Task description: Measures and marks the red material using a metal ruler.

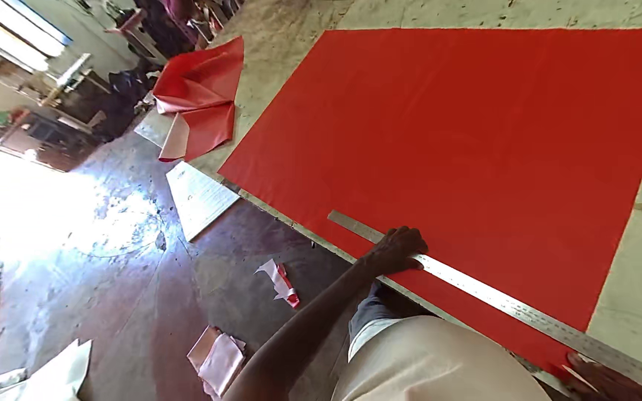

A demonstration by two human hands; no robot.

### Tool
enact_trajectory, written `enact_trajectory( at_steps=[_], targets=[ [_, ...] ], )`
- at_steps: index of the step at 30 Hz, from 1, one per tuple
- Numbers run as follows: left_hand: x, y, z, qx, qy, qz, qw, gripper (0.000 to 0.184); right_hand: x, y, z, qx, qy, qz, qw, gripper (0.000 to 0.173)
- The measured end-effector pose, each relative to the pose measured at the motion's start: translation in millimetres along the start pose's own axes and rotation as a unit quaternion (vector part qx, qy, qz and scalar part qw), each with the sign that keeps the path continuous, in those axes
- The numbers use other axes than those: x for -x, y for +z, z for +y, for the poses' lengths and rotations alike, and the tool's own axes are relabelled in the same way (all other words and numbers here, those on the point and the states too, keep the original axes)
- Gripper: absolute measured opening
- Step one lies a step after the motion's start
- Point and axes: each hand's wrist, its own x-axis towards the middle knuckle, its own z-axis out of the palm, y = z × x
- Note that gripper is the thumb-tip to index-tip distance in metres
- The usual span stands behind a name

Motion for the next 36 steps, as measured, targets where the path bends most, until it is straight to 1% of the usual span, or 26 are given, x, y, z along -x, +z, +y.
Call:
enact_trajectory(
  at_steps=[3,11,14,18,21,23,26,33,36],
  targets=[
    [-3.2,-4.9,-1.9,0.01,0.008,-0.028,1.0,0.039,0.1,-1.0,-1.2,-0.004,-0.005,0.005,1.0,0.031],
    [-13.6,-11.0,-3.0,0.007,0.007,-0.089,0.996,0.036,-0.5,-1.0,-5.8,-0.017,-0.004,0.03,0.999,0.027],
    [-15.1,-10.0,-7.6,0.016,0.014,-0.091,0.996,0.036,-2.8,-3.2,-10.0,-0.011,0.002,0.027,1.0,0.03],
    [-11.5,-13.5,-11.0,0.018,0.023,-0.08,0.996,0.035,-7.8,0.5,-16.1,0.018,0.016,0.03,0.999,0.037],
    [-11.4,-17.6,-9.3,0.028,0.017,-0.093,0.995,0.04,-5.1,0.7,-16.7,0.043,0.034,0.038,0.998,0.035],
    [-12.9,-19.5,-5.8,0.035,0.013,-0.095,0.995,0.036,-8.1,-0.6,-18.9,0.051,0.024,0.053,0.997,0.032],
    [-13.9,-18.0,-9.6,0.032,0.015,-0.084,0.996,0.032,-16.5,-6.7,-26.0,0.032,0.033,0.037,0.998,0.031],
    [-16.4,-16.9,-15.2,0.032,0.008,-0.09,0.995,0.033,-12.6,-1.5,-19.9,0.024,0.021,0.048,0.998,0.032],
    [-17.2,-16.6,-16.7,0.031,0.006,-0.093,0.995,0.033,-14.5,-4.4,-24.1,0.022,0.035,0.035,0.999,0.031]
  ],
)
